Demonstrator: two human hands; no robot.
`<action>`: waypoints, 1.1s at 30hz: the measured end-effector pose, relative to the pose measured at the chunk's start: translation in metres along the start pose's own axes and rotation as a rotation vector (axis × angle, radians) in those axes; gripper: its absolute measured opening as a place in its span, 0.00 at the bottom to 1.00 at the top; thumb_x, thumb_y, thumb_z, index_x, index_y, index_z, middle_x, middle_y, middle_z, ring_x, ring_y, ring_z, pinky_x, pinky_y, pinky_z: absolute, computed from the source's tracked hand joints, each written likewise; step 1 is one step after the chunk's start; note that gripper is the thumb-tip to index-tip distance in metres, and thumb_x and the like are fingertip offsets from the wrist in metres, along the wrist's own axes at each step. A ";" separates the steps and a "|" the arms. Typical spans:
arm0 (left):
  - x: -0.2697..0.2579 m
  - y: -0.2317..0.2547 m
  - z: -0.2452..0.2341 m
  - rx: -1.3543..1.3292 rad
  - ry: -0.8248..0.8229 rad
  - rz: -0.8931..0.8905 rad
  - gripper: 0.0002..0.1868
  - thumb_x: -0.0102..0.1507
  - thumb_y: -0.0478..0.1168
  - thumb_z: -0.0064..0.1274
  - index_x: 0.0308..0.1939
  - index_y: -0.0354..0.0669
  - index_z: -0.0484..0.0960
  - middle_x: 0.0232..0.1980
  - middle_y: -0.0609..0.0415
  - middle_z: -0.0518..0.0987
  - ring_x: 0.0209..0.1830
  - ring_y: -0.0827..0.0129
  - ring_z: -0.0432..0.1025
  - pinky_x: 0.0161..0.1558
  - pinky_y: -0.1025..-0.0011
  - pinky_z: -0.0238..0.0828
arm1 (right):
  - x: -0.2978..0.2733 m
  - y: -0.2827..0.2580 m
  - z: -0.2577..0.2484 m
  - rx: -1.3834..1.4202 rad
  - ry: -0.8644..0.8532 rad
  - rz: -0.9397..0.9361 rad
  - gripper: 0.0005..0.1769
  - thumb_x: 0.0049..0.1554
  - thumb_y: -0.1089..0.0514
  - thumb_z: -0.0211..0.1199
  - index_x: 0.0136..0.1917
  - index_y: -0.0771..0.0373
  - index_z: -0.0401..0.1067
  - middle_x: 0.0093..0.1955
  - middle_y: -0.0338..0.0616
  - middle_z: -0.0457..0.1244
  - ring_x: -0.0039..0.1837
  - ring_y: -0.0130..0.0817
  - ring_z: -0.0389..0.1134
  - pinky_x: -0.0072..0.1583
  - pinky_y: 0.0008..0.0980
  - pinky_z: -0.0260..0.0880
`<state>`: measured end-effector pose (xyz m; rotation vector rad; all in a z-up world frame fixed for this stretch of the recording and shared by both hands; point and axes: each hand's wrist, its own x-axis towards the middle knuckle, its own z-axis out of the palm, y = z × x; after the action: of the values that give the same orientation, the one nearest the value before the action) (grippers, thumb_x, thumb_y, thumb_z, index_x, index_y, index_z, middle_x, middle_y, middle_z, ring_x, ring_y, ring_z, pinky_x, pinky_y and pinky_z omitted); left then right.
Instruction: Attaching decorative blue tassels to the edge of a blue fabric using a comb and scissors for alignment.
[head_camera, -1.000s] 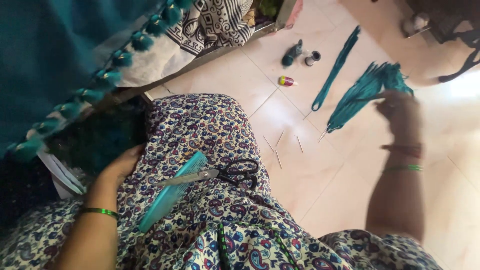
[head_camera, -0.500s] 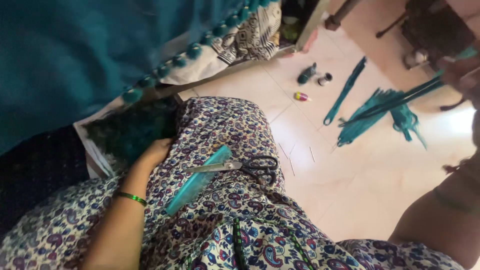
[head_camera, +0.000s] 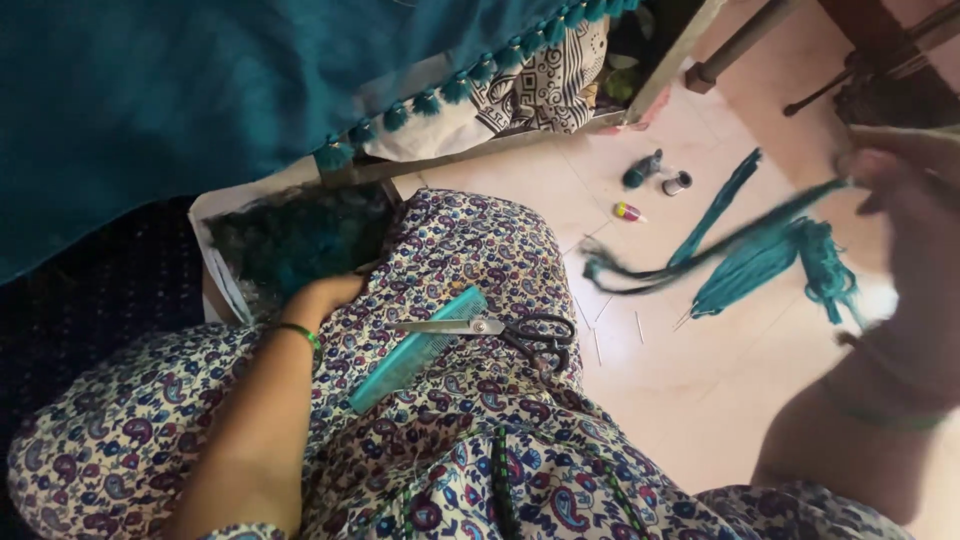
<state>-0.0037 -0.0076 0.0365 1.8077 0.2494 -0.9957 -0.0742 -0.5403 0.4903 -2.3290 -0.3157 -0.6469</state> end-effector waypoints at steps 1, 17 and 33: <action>-0.005 0.005 0.000 -0.003 -0.020 -0.071 0.33 0.64 0.59 0.49 0.66 0.43 0.78 0.66 0.46 0.79 0.60 0.58 0.76 0.62 0.60 0.71 | -0.005 -0.020 0.020 -0.020 -0.003 -0.019 0.11 0.69 0.72 0.55 0.62 0.80 0.73 0.55 0.59 0.66 0.53 0.35 0.65 0.56 0.29 0.65; -0.016 0.006 -0.004 0.000 0.039 -0.115 0.38 0.70 0.64 0.32 0.73 0.42 0.69 0.73 0.43 0.71 0.71 0.55 0.66 0.71 0.57 0.58 | -0.006 -0.055 0.069 0.581 0.140 0.070 0.08 0.73 0.68 0.60 0.60 0.79 0.71 0.53 0.58 0.68 0.52 0.42 0.71 0.56 0.33 0.74; -0.204 0.214 0.019 0.272 0.232 0.873 0.20 0.66 0.47 0.56 0.57 0.38 0.80 0.52 0.47 0.85 0.52 0.63 0.80 0.55 0.66 0.77 | 0.027 -0.133 0.114 0.290 -0.083 -0.141 0.11 0.56 0.77 0.71 0.52 0.74 0.78 0.48 0.47 0.68 0.48 0.29 0.66 0.50 0.20 0.62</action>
<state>-0.0209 -0.0698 0.3252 1.9794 -0.5302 -0.2024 -0.0623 -0.3645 0.5059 -2.0708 -0.5765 -0.5333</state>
